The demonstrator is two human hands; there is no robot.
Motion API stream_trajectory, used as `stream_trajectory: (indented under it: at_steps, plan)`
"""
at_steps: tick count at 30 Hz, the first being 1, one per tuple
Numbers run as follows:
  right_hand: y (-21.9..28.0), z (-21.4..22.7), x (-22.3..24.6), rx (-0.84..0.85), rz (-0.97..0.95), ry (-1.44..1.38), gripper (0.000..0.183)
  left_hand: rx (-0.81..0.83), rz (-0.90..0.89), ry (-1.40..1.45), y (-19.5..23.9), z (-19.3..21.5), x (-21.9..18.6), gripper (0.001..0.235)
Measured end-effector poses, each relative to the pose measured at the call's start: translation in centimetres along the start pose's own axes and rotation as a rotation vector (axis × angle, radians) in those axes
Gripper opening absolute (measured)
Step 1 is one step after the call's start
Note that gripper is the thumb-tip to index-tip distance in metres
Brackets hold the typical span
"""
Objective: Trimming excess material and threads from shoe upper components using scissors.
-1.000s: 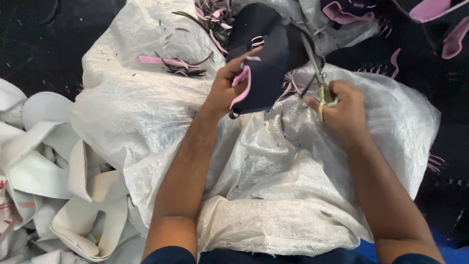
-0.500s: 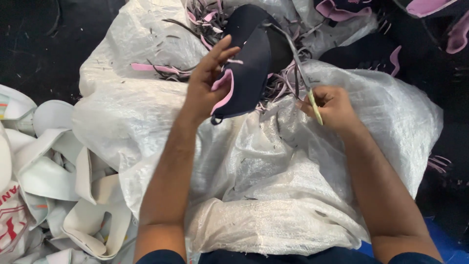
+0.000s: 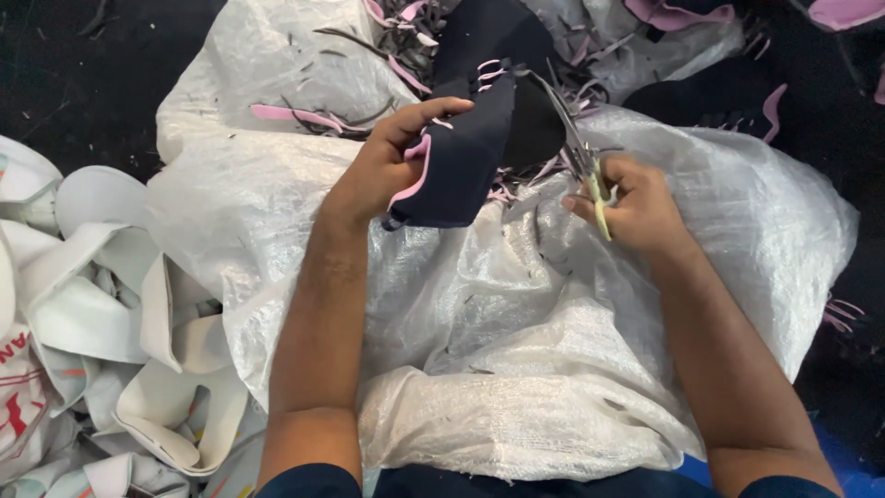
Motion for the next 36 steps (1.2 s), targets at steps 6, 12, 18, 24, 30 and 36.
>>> stream_trajectory:
  at_steps: [6,12,18,24,30,36]
  plan:
    - [0.2,-0.2,0.1,0.004,-0.049,0.045,0.025,-0.019,-0.114,0.062,0.2,0.5,-1.4,0.053]
    - [0.5,-0.3,0.6,0.094,0.083,-0.126,0.042,-0.026,-0.169,0.029,0.3,1.0,-2.5,0.046]
    - [0.5,-0.2,2.7,0.065,0.072,0.132,0.048,0.009,-0.069,0.065,0.6,0.6,-2.0,0.044]
    - [0.6,0.1,3.8,0.0,0.186,0.133,0.041,0.012,-0.058,0.082,0.3,0.6,-1.8,0.043]
    - [0.2,0.0,4.2,0.002,0.195,0.217,0.046,0.094,0.004,0.118,0.7,-0.2,-1.4,0.043]
    - [0.5,0.0,2.0,0.038,0.202,0.133,0.044,0.104,0.041,0.353,1.1,-0.1,-1.7,0.059]
Point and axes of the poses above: each hand's wrist, its own y-axis away from the middle knuckle, its own z-axis out of the back of the hand, x = y × z, the point moved 8 cm from there along -y, towards the middle knuckle, and after that the axes turned 3 degrees about -y, right-handed, at the moved point
